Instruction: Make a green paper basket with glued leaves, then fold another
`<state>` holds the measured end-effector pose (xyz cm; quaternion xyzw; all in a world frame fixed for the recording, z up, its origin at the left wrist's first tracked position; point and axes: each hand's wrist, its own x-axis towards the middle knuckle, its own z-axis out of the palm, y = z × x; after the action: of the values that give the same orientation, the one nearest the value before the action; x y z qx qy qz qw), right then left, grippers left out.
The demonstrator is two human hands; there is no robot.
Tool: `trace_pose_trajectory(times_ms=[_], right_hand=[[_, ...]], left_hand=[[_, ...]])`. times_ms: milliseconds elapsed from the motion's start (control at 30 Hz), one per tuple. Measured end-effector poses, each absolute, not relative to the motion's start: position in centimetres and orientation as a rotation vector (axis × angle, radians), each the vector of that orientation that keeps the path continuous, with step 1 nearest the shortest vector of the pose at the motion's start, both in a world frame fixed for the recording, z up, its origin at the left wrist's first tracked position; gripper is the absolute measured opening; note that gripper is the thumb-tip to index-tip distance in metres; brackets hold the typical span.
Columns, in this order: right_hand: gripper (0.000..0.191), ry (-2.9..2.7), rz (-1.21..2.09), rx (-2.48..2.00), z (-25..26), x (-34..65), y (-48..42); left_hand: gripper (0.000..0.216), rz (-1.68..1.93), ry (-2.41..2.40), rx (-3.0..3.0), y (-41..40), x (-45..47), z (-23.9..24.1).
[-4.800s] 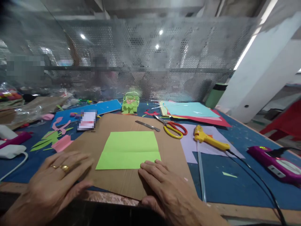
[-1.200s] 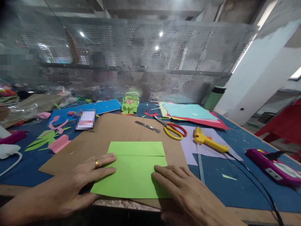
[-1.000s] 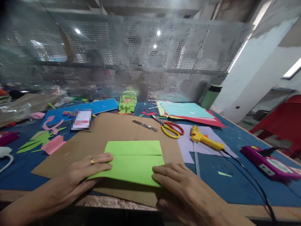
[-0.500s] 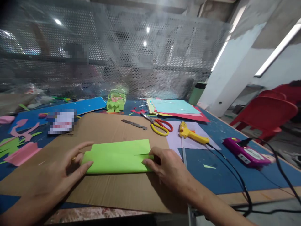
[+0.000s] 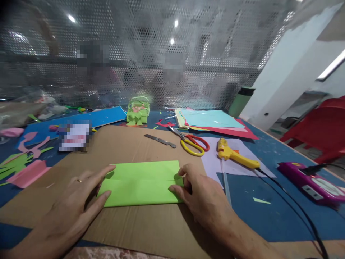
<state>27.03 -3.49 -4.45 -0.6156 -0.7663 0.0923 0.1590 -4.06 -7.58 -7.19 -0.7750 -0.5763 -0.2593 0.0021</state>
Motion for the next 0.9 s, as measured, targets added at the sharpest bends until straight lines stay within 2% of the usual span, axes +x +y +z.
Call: trace_pose_trajectory(times_ms=[267,533,733,900], right_hand=[[0.014,-2.223,0.258,-1.714,-4.4,26.9,-3.4],[0.02,-2.239,0.26,-1.736,-4.7,27.2,-3.2],[0.023,-2.239,0.247,-1.727,-5.6,27.7,-2.6],[0.026,-2.233,0.264,-1.715,-5.7,27.8,-2.5]], left_hand=[[0.04,-0.772,-1.786,-2.466,-7.7,-4.0,-7.2],[0.05,-0.752,-1.892,-2.436,-7.8,-4.1,-7.2],[0.049,-0.85,-2.041,-2.457,-8.0,-3.8,-6.7],[0.051,-0.783,-2.083,-2.398,-7.9,-3.2,-6.2]])
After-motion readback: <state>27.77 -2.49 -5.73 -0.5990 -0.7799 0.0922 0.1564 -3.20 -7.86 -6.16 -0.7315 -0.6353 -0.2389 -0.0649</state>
